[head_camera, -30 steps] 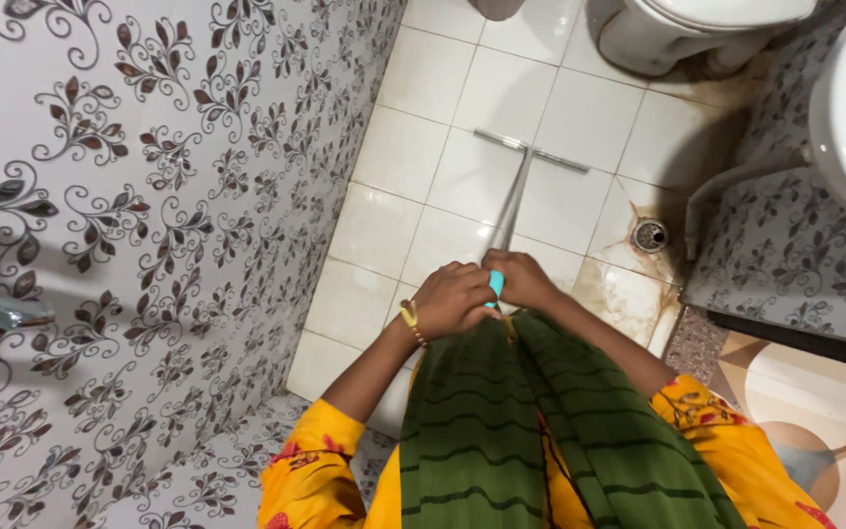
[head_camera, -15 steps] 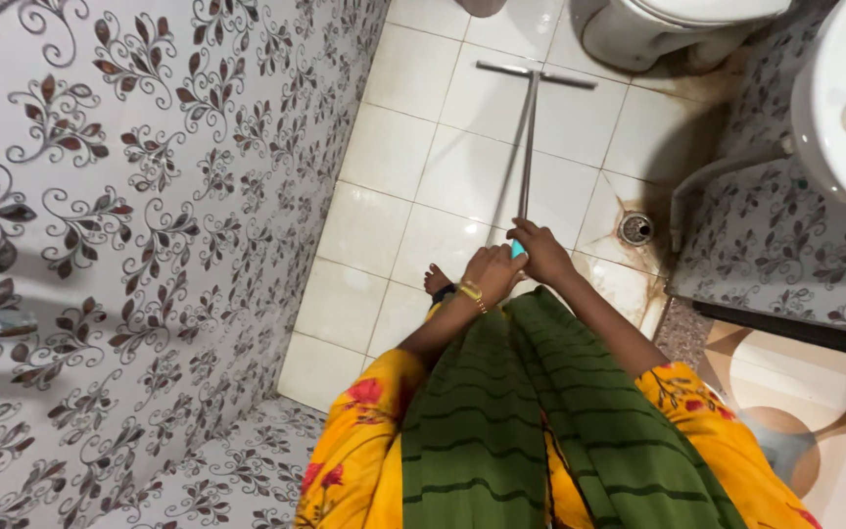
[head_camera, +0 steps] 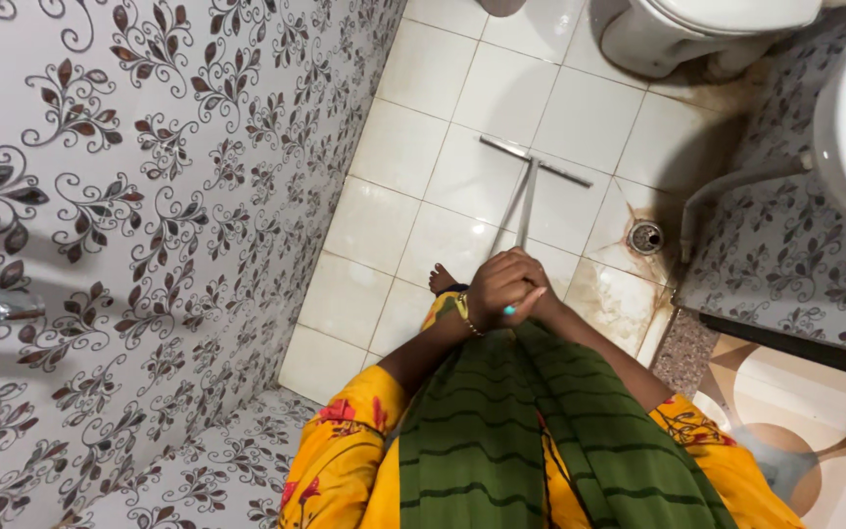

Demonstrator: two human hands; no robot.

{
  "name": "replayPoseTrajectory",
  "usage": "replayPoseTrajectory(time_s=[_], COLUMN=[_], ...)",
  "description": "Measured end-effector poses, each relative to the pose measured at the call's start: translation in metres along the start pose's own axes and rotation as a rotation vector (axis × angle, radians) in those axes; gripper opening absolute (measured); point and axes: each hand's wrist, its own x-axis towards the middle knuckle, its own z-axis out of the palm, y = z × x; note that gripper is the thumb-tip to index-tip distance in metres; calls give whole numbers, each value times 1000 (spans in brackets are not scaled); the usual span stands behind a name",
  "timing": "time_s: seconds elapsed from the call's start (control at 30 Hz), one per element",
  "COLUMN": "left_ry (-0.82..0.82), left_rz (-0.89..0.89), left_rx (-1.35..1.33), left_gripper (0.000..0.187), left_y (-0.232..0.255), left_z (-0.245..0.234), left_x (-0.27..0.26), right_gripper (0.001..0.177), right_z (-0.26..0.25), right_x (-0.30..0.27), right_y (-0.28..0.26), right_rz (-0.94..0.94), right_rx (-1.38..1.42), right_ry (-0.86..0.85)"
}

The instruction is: The person uses a squeegee to push water across a tiled floor toward a drain in a small room.

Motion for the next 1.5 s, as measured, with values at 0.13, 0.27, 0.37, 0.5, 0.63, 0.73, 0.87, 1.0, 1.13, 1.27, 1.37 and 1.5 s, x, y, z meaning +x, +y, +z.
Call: replayPoseTrajectory(time_s=[0.13,0.27,0.37,0.5,0.63,0.73,0.87,1.0,1.13,1.27,1.37,1.5], left_ry=[-107,-262,-236,-346,-204,-69,13,-84,-190,-242,-359,-532], left_rz=[-109,-259,-327,-388,-183,-85,94,70,62,53,-200,-413], left_rx=[42,203,318,292,335,246,56,-57,-9,39,103,207], left_gripper=[15,11,18,16,19,20,27,20,23,12,14,52], left_y=[-50,-120,-149,-143,-94,-46,-8,16,3,-55,-120,-162], left_z=[27,63,84,90,58,34,27,5,25,57,83,128], left_x=[-36,-87,-110,-107,-75,-44,10,44,18,-47,-97,-130], right_gripper=[27,42,49,47,38,42,16,18,10,21,33,41], right_z=[-21,-39,-43,-49,-39,-36,-17,-23,-28,-35,-47,-70], right_x=[-12,-8,-3,-1,14,21,10,-18,-41,-41,-27,-11], right_y=[47,96,108,91,37,-5,-4,33,49,65,85,101], right_rz=[142,296,444,511,283,40,-20,187,187,223,348,732], right_rx=[-285,-591,-744,-658,-392,-372,-105,152,-27,-297,-588,-857], right_ry=[-129,-211,-279,-275,-250,-195,56,92,22,-77,-157,-288])
